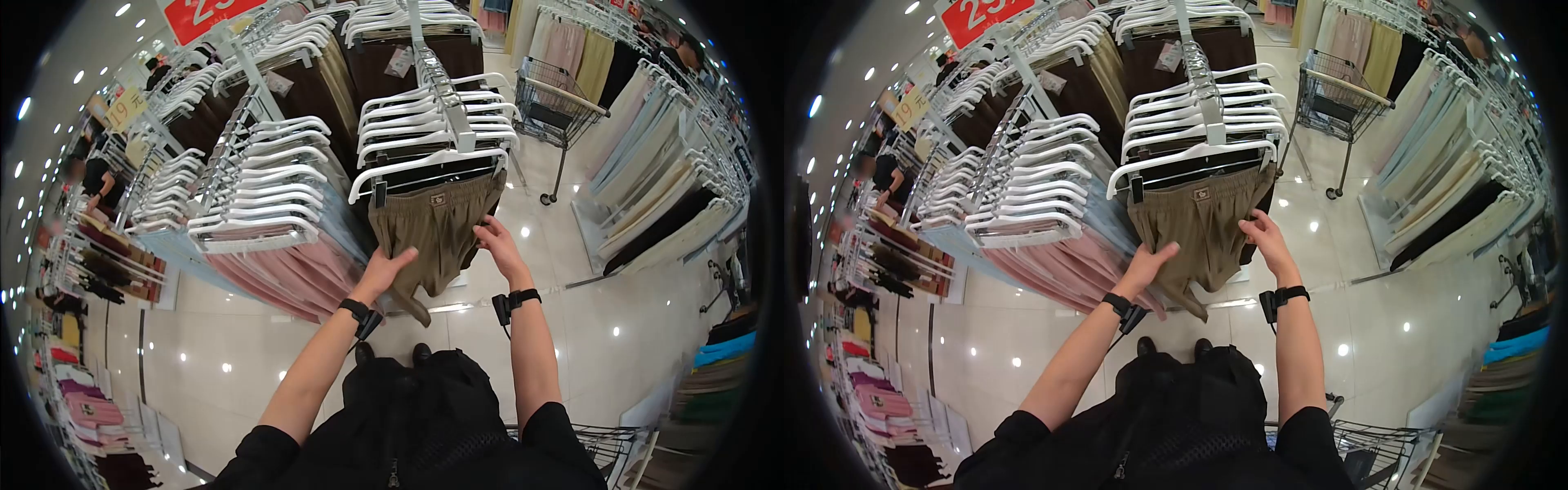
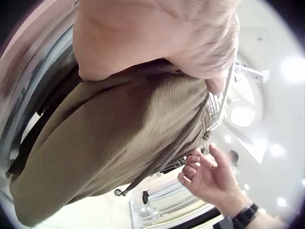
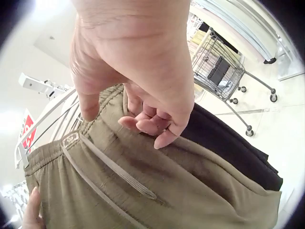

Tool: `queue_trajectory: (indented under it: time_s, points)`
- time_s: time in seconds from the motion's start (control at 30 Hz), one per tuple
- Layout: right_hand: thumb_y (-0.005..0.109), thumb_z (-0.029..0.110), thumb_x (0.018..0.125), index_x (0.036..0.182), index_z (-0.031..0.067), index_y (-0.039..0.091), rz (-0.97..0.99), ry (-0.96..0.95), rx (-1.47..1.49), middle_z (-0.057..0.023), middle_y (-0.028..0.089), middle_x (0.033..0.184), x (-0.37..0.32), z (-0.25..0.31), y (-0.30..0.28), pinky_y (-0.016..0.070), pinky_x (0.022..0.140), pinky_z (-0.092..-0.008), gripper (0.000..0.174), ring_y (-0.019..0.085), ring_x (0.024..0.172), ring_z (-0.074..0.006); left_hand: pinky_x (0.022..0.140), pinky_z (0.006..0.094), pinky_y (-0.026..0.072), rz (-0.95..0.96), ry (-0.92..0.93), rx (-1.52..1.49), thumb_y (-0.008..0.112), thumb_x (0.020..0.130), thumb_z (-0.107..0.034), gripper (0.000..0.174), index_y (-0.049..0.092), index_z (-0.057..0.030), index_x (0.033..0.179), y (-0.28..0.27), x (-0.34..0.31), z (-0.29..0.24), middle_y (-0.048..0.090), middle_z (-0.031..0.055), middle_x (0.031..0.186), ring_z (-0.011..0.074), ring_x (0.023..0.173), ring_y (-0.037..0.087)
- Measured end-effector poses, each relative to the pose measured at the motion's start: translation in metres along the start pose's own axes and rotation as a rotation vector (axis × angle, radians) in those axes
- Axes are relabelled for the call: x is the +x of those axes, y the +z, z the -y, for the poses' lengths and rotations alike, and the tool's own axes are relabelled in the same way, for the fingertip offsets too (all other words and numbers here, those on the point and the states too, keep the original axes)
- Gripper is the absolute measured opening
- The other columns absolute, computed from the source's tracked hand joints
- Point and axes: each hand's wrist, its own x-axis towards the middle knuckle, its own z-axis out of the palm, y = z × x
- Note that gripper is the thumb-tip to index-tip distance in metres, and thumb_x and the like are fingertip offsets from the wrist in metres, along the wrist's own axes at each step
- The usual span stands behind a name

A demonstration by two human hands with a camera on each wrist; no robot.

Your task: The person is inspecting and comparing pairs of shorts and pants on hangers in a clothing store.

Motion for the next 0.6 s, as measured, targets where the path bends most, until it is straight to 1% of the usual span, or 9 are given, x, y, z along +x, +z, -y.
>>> queue_trajectory:
  time_s: [0.03, 0.1, 0.17, 0.27, 0.33, 0.43, 0.5, 0.53, 0.6]
  points:
    - [0.073, 0.022, 0.091, 0.136, -0.0026, 0.052, 0.006, 0.002, -0.001, -0.0008, 0.064, 0.093, -0.002, 0.0, -0.002, 0.0459, 0.077, -0.0259, 0.055, 0.056, 0.085, -0.0091, 0.097, 0.0327, 0.0481, 0.075, 0.115, 0.184, 0.072, 0.092, -0.036, 0.063, 0.053, 0.0088, 0.132, -0.001, -0.004, -0.001, 0.064, 0.0138, 0.126, 0.0176, 0.111, 0.061]
    - [0.072, 0.023, 0.091, 0.124, 0.0002, 0.064, 0.0, -0.037, -0.011, -0.0004, 0.065, 0.094, -0.01, 0.006, -0.007, 0.0455, 0.08, -0.0266, 0.041, 0.056, 0.086, -0.0097, 0.096, 0.0335, 0.0488, 0.103, 0.102, 0.261, 0.075, 0.091, -0.032, 0.062, 0.053, 0.0106, 0.131, -0.003, -0.009, -0.007, 0.064, 0.015, 0.127, 0.0191, 0.111, 0.062]
    - [0.071, 0.021, 0.091, 0.116, -0.0003, 0.067, -0.005, -0.055, 0.035, -0.002, 0.068, 0.103, -0.01, -0.002, -0.014, 0.046, 0.085, -0.0272, 0.033, 0.06, 0.092, -0.0123, 0.095, 0.034, 0.0493, 0.125, -0.049, 0.033, 0.075, 0.091, -0.033, 0.063, 0.054, 0.0102, 0.131, -0.012, 0.006, 0.024, 0.064, 0.0147, 0.128, 0.0209, 0.11, 0.063]
    - [0.07, 0.019, 0.091, 0.117, -0.0023, 0.066, -0.007, -0.061, 0.138, -0.006, 0.07, 0.111, -0.024, -0.015, -0.021, 0.0467, 0.089, -0.0279, 0.034, 0.062, 0.101, -0.0148, 0.096, 0.0335, 0.0484, 0.11, -0.073, -0.131, 0.073, 0.093, -0.028, 0.057, 0.054, 0.007, 0.134, -0.012, 0.001, 0.032, 0.063, 0.0132, 0.131, 0.0201, 0.115, 0.06]
    - [0.07, 0.019, 0.091, 0.12, -0.0047, 0.065, -0.008, -0.027, 0.396, -0.0094, 0.071, 0.115, -0.037, -0.023, -0.009, 0.0473, 0.094, -0.0297, 0.038, 0.063, 0.107, -0.0174, 0.098, 0.0341, 0.0478, 0.12, -0.184, -0.369, 0.072, 0.093, -0.024, 0.056, 0.051, 0.005, 0.137, -0.012, -0.004, 0.031, 0.059, 0.0126, 0.136, 0.0205, 0.121, 0.057]
    - [0.073, 0.022, 0.089, 0.124, -0.0052, 0.062, -0.017, -0.029, 0.248, -0.0112, 0.07, 0.116, -0.059, -0.044, 0.006, 0.0489, 0.095, -0.0316, 0.045, 0.064, 0.107, -0.0186, 0.098, 0.0343, 0.0481, 0.182, -0.295, -0.458, 0.072, 0.093, -0.022, 0.058, 0.049, 0.0038, 0.14, -0.016, -0.014, 0.036, 0.057, 0.0127, 0.139, 0.021, 0.123, 0.056]
    - [0.075, 0.022, 0.088, 0.126, -0.0052, 0.061, 0.02, 0.099, 0.153, -0.012, 0.069, 0.119, -0.078, -0.059, 0.01, 0.0494, 0.095, -0.0328, 0.049, 0.064, 0.108, -0.0194, 0.096, 0.0327, 0.0486, 0.193, -0.284, -0.398, 0.074, 0.091, -0.028, 0.06, 0.053, 0.0038, 0.137, -0.013, -0.03, 0.042, 0.061, 0.0121, 0.133, 0.0204, 0.119, 0.059]
    - [0.077, 0.023, 0.086, 0.128, -0.0051, 0.06, 0.066, 0.221, 0.054, -0.0127, 0.068, 0.121, -0.086, -0.066, 0.01, 0.0499, 0.096, -0.034, 0.053, 0.064, 0.109, -0.0203, 0.095, 0.032, 0.0486, 0.256, -0.325, -0.208, 0.076, 0.089, -0.032, 0.061, 0.056, 0.0038, 0.135, -0.017, -0.032, 0.054, 0.063, 0.0119, 0.13, 0.0202, 0.116, 0.06]
    - [0.078, 0.028, 0.086, 0.135, -0.0033, 0.055, 0.152, 0.223, -0.085, -0.0124, 0.064, 0.13, -0.102, -0.082, 0.015, 0.047, 0.101, -0.0356, 0.063, 0.061, 0.116, -0.0214, 0.093, 0.0315, 0.0485, 0.337, -0.423, 0.141, 0.078, 0.084, -0.043, 0.067, 0.062, 0.004, 0.129, -0.021, -0.037, 0.077, 0.068, 0.0116, 0.122, 0.0198, 0.111, 0.063]
